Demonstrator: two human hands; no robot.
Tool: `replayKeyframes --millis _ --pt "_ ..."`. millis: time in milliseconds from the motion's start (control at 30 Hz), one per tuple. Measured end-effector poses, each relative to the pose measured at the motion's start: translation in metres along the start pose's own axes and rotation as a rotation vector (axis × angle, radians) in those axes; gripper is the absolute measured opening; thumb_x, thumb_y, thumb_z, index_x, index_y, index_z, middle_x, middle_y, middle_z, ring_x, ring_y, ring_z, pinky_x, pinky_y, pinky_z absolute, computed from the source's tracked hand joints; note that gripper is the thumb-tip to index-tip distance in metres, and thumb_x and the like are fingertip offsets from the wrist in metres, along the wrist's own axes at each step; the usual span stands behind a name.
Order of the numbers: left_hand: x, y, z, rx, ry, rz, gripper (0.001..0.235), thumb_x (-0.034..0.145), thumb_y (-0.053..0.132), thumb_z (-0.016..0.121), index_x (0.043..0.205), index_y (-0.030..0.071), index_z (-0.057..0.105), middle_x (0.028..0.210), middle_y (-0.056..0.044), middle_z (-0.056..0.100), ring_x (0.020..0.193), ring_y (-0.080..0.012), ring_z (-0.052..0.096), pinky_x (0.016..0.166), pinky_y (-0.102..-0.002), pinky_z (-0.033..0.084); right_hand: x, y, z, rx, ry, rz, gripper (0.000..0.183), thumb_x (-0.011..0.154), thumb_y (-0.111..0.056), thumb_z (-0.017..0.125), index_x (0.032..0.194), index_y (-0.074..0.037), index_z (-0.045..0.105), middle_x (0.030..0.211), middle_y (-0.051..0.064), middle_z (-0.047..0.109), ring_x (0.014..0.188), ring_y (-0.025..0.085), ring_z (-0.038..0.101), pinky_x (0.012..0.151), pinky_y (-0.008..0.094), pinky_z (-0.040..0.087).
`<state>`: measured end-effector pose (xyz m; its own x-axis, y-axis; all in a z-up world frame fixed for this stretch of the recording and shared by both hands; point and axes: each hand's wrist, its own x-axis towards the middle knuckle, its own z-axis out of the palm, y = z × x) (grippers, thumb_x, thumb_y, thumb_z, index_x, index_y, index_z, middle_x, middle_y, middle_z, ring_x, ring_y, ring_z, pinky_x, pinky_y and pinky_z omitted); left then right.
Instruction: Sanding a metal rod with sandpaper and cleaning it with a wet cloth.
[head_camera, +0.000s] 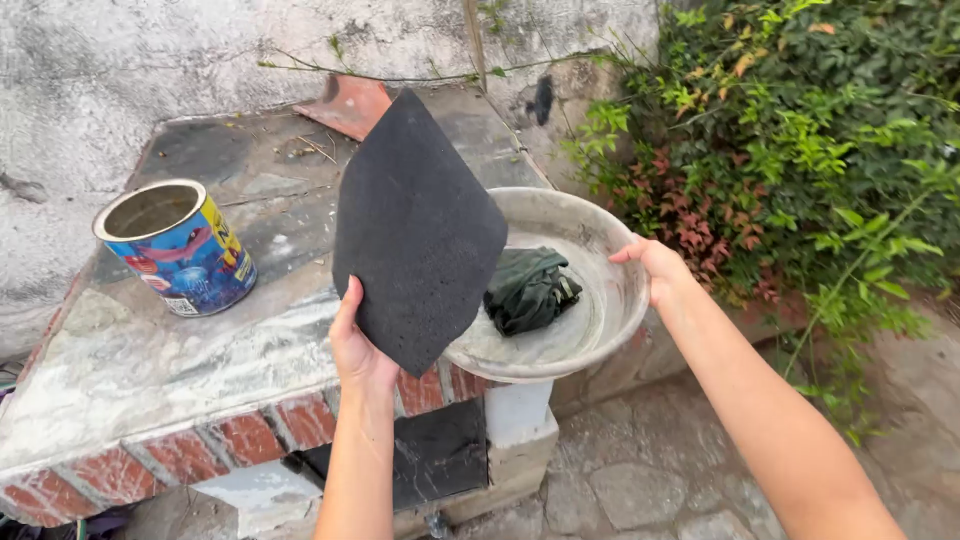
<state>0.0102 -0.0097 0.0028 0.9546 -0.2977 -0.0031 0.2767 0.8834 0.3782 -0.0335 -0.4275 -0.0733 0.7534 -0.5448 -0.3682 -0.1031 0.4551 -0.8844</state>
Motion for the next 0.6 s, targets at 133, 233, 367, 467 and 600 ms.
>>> replayKeyframes --millis 133,233,367,467,600 --pt "0.049 -0.016 0.005 0.041 0.013 0.075 0.019 0.087 0.025 0.078 0.096 0.008 0.078 0.094 -0.017 0.079 0.083 -0.0289 0.079 0.076 -0.04 0.065 0.082 -0.013 0.01 -0.01 -0.049 0.025 0.091 0.064 0.01 0.07 0.145 -0.03 0.059 0.134 0.017 0.065 0.111 0.038 0.07 0.089 0.053 0.06" --pt "0.087 -0.023 -0.004 0.075 0.041 0.114 0.019 0.086 0.025 0.078 0.097 0.009 0.078 0.095 -0.017 0.079 0.084 -0.0287 0.079 0.076 -0.04 0.065 0.133 -0.017 0.026 -0.035 -0.073 0.021 0.091 0.064 0.009 0.07 0.145 -0.031 0.059 0.134 0.017 0.065 0.112 0.038 0.069 0.09 0.053 0.059" --pt "0.097 -0.017 -0.011 0.139 0.1 0.24 0.023 0.085 0.027 0.079 0.1 0.009 0.078 0.096 -0.016 0.079 0.085 -0.0273 0.079 0.076 -0.038 0.066 0.095 -0.044 0.057 -0.436 0.076 -0.647 0.092 0.073 -0.001 0.076 0.159 -0.012 0.044 0.146 0.026 0.044 0.125 0.028 0.038 0.11 0.043 0.034" --pt "0.073 0.019 -0.009 0.157 0.159 0.418 0.026 0.085 0.032 0.078 0.102 0.013 0.078 0.1 -0.013 0.079 0.089 -0.0253 0.08 0.08 -0.037 0.067 0.07 -0.079 0.073 -0.877 -0.278 -1.197 0.077 0.077 -0.021 0.089 0.148 -0.021 0.06 0.148 0.014 0.052 0.145 0.033 0.043 0.12 0.047 0.033" --pt "0.027 0.051 -0.039 0.14 0.197 0.546 0.026 0.088 0.035 0.076 0.104 0.015 0.077 0.104 -0.013 0.079 0.094 -0.0255 0.08 0.086 -0.037 0.069 0.046 -0.064 0.123 -1.224 -0.907 -1.046 0.072 0.074 -0.037 0.089 0.14 -0.022 0.065 0.145 0.023 0.058 0.14 0.05 0.044 0.114 0.06 0.036"
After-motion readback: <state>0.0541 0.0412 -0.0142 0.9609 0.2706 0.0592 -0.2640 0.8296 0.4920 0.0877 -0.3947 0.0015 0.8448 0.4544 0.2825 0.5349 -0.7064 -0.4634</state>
